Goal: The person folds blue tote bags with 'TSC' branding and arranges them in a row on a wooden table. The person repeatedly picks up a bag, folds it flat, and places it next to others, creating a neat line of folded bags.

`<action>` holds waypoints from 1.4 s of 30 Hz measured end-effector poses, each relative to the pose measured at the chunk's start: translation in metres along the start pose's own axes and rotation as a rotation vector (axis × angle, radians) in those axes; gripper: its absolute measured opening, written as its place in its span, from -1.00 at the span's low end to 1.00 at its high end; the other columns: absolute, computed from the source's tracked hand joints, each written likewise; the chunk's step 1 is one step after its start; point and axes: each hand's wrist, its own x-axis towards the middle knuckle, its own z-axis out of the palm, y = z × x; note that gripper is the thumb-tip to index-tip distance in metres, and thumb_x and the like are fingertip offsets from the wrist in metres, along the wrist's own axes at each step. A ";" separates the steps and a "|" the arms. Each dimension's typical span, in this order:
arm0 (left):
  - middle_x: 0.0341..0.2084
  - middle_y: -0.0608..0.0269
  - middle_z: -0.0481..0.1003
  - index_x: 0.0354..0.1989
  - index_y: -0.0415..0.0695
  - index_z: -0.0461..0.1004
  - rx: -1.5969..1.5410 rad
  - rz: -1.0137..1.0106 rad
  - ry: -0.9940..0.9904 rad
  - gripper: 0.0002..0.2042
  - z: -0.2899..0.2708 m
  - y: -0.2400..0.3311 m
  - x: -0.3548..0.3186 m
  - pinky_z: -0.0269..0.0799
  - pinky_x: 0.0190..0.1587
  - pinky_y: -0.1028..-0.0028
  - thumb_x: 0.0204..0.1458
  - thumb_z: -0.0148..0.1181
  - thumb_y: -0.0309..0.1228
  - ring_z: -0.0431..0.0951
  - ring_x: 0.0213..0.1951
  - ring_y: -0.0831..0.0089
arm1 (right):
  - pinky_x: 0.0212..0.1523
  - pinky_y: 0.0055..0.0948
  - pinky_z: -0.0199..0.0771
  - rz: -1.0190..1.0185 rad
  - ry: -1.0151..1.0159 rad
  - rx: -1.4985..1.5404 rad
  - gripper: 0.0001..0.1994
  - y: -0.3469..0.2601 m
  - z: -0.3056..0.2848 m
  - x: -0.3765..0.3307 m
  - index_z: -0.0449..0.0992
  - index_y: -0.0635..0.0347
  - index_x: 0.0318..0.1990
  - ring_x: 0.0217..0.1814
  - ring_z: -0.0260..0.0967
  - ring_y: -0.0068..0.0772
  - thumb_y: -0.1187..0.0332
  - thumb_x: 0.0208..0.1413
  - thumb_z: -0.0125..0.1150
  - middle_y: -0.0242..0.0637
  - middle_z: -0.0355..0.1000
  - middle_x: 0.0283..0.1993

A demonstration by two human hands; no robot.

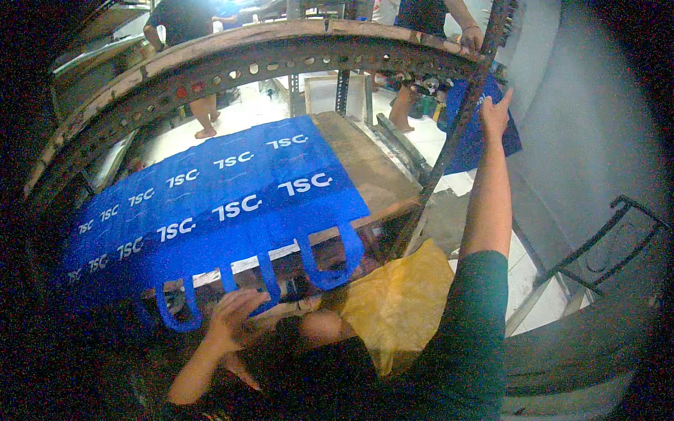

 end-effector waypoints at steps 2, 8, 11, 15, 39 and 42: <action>-0.14 0.21 0.46 0.00 -0.05 0.44 -0.012 -0.019 -0.015 -0.42 -0.003 0.005 -0.004 0.37 -0.07 0.27 -0.28 0.40 -0.18 0.47 -0.09 0.22 | 0.15 -0.14 0.19 0.057 -0.041 -0.008 -0.31 0.001 0.007 0.008 0.06 0.02 0.28 0.12 0.25 0.14 0.07 -0.04 0.07 0.04 0.33 0.09; -0.17 0.23 0.46 -0.01 -0.03 0.45 0.002 -0.049 -0.023 -0.45 0.008 0.006 -0.015 0.38 -0.10 0.30 -0.26 0.39 -0.17 0.47 -0.12 0.24 | -0.36 -0.40 0.46 0.093 -0.048 -0.242 -0.39 0.028 0.013 0.039 0.30 0.30 0.11 -0.40 0.50 -0.36 0.11 -0.09 0.10 -0.08 0.50 -0.28; -0.18 0.22 0.47 -0.03 -0.04 0.46 -0.050 -0.023 0.002 -0.46 0.011 0.009 -0.014 0.39 -0.11 0.30 -0.26 0.38 -0.16 0.48 -0.14 0.24 | -0.22 -0.29 0.46 0.099 -0.070 -0.329 -0.55 0.033 0.007 0.044 0.44 0.26 -0.02 -0.26 0.51 -0.22 0.20 -0.07 0.03 -0.04 0.51 -0.24; -0.21 0.22 0.48 -0.05 -0.05 0.46 -0.091 0.036 0.033 -0.48 0.009 0.018 -0.006 0.40 -0.13 0.31 -0.25 0.38 -0.18 0.49 -0.18 0.24 | -0.04 -0.07 0.35 0.039 0.120 -0.560 -0.58 0.036 -0.066 0.052 0.49 0.17 -0.14 -0.04 0.39 0.13 0.14 -0.13 -0.02 0.04 0.45 -0.11; 0.15 0.15 0.23 0.31 -0.01 0.00 -1.906 -0.622 -0.245 -0.08 0.124 0.090 0.095 0.10 0.16 0.17 -0.09 -0.53 0.46 0.25 0.13 0.27 | -0.02 -0.38 0.35 -0.078 -0.115 0.831 -0.63 -0.079 -0.211 -0.182 0.38 0.28 -0.03 -0.06 0.36 -0.32 0.21 0.14 -0.14 -0.16 0.39 -0.03; 0.08 0.18 0.31 0.28 -0.01 0.04 -2.186 -0.463 -0.289 -0.07 0.114 0.107 0.106 0.21 0.07 0.21 -0.10 -0.57 0.47 0.33 0.05 0.30 | 0.01 -0.36 0.33 0.030 -0.166 0.949 -0.59 -0.089 -0.225 -0.200 0.35 0.27 0.01 -0.03 0.34 -0.30 0.16 0.14 -0.13 -0.14 0.37 0.00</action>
